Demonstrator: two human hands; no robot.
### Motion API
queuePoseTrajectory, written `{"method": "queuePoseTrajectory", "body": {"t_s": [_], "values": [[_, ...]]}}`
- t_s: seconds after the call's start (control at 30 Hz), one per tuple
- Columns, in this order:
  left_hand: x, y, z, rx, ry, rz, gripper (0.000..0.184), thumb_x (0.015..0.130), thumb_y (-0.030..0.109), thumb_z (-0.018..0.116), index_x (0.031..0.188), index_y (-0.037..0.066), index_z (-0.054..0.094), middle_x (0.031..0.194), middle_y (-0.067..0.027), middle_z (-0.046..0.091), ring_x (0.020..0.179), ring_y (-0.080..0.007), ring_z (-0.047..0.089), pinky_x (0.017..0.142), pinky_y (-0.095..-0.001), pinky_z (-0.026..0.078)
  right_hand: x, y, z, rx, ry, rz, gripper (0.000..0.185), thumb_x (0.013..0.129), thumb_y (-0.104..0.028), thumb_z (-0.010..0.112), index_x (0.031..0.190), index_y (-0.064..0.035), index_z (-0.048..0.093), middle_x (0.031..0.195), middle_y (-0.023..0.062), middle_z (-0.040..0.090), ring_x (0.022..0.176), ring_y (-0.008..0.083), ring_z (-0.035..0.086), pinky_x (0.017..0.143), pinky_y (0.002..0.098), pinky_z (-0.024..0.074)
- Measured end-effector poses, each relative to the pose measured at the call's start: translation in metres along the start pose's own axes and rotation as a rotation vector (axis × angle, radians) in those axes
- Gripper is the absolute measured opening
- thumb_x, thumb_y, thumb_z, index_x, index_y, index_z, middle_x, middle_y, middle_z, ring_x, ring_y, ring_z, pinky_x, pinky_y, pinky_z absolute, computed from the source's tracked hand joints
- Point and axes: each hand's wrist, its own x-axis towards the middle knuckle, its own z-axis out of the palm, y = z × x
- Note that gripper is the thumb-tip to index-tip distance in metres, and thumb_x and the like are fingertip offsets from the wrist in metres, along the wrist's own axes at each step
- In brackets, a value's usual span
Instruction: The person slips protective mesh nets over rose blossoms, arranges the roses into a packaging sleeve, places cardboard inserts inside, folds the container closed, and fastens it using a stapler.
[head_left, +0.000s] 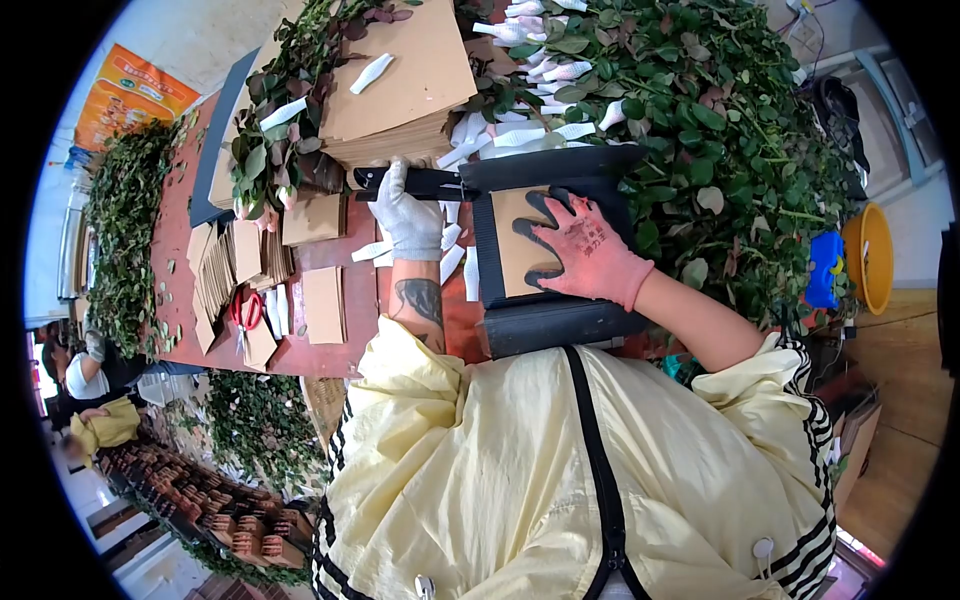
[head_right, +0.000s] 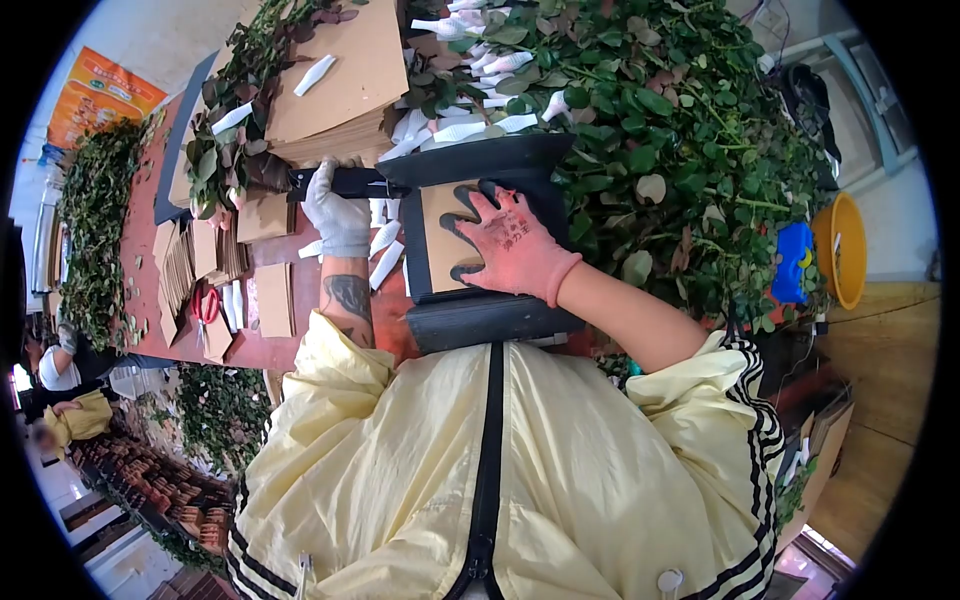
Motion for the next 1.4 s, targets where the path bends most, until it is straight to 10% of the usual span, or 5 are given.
{"method": "queuePoseTrajectory", "body": {"t_s": [0.2,0.53,0.9,1.07,1.4], "values": [[0.014,0.016,-0.038,-0.199,-0.029,-0.133,0.018,0.086,0.013,0.058,0.102,0.005,0.059,0.094,-0.0077,0.063,0.092,-0.0237,0.061,0.091,-0.0417,0.046,0.001,0.005,0.010,0.023,0.055,-0.027,0.070,0.076,-0.058,0.059,0.130,-0.0153,0.050,0.141,0.0213,0.033,0.131,0.0432,0.029,0.109,0.0487,0.0222],[-0.090,0.060,-0.057,2.205,-0.860,0.055,0.079,0.062,0.006,0.070,0.134,0.011,0.038,0.109,-0.0192,0.051,0.100,-0.0392,0.051,0.086,-0.0467,0.043,-0.002,-0.001,-0.002,-0.010,0.092,-0.029,0.069,0.074,-0.060,0.060,0.130,-0.0196,0.049,0.142,0.0196,0.035,0.131,0.0419,0.030,0.106,0.0471,0.0237],[-0.115,0.094,0.057,1.660,-1.087,0.254,0.032,0.072,0.016,0.066,0.102,0.005,0.061,0.100,-0.0130,0.062,0.096,-0.0324,0.057,0.087,-0.0427,0.041,0.002,0.008,0.000,0.041,0.121,-0.064,0.070,0.073,-0.052,0.064,0.130,-0.0147,0.046,0.132,0.0198,0.042,0.123,0.0409,0.037,0.102,0.0488,0.0283],[-0.148,0.048,0.076,1.926,-1.407,0.158,0.068,0.067,0.051,0.070,0.118,0.008,0.056,0.122,-0.0135,0.051,0.113,-0.0320,0.047,0.097,-0.0441,0.036,0.016,0.049,-0.045,0.459,0.024,-0.224,0.050,0.077,-0.033,0.062,0.121,-0.0126,0.053,0.112,0.0135,0.057,0.104,0.0321,0.056,0.092,0.0394,0.0431],[-0.149,0.041,0.080,2.005,-1.304,0.151,0.055,0.062,0.041,0.075,0.105,0.009,0.061,0.114,-0.0105,0.052,0.111,-0.0303,0.046,0.097,-0.0426,0.036,0.197,0.177,-0.113,0.170,0.539,0.169,0.033,0.080,-0.037,0.056,0.103,-0.0137,0.063,0.107,0.0133,0.063,0.101,0.0297,0.060,0.090,0.0388,0.0443]]}}
